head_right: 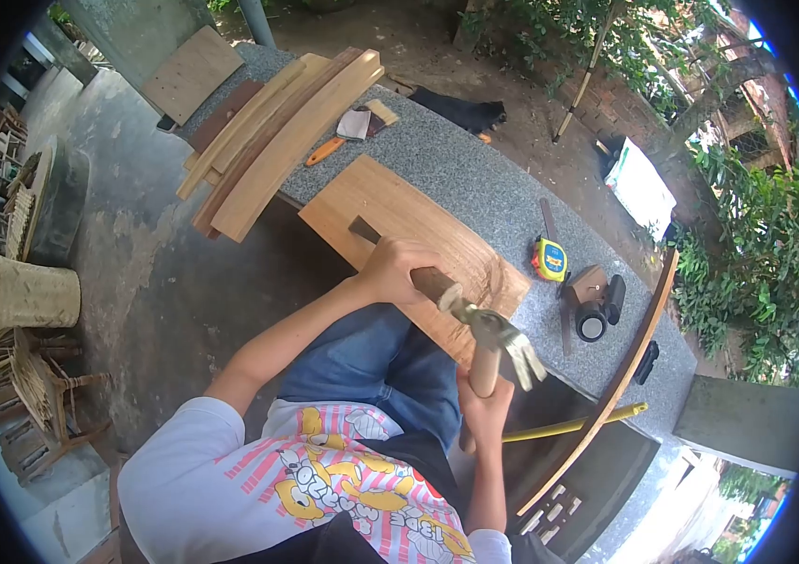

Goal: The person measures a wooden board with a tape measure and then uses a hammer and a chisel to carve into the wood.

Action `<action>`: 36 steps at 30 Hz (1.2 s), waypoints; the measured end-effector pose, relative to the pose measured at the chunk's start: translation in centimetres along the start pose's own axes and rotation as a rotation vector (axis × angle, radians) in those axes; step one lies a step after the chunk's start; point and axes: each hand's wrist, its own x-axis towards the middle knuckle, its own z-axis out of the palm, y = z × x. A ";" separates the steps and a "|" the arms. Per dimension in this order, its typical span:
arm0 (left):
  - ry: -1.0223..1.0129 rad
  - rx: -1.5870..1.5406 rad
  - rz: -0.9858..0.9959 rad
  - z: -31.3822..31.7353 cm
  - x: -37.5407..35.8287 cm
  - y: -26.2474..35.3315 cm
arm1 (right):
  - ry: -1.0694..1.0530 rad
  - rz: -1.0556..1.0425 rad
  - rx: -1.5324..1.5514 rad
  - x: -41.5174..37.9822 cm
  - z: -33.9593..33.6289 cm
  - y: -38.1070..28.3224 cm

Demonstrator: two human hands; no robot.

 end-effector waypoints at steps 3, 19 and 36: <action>-0.010 0.011 -0.008 -1.3 0.0 -0.5 | -0.002 -0.088 -0.114 0.8 -0.5 2.1; -0.046 -0.036 -0.027 -3.5 -0.4 -2.1 | -0.022 -0.178 0.048 1.0 0.4 -5.0; -0.054 0.041 -0.034 -4.9 0.2 -3.2 | -0.042 -0.163 0.205 0.9 2.3 -7.4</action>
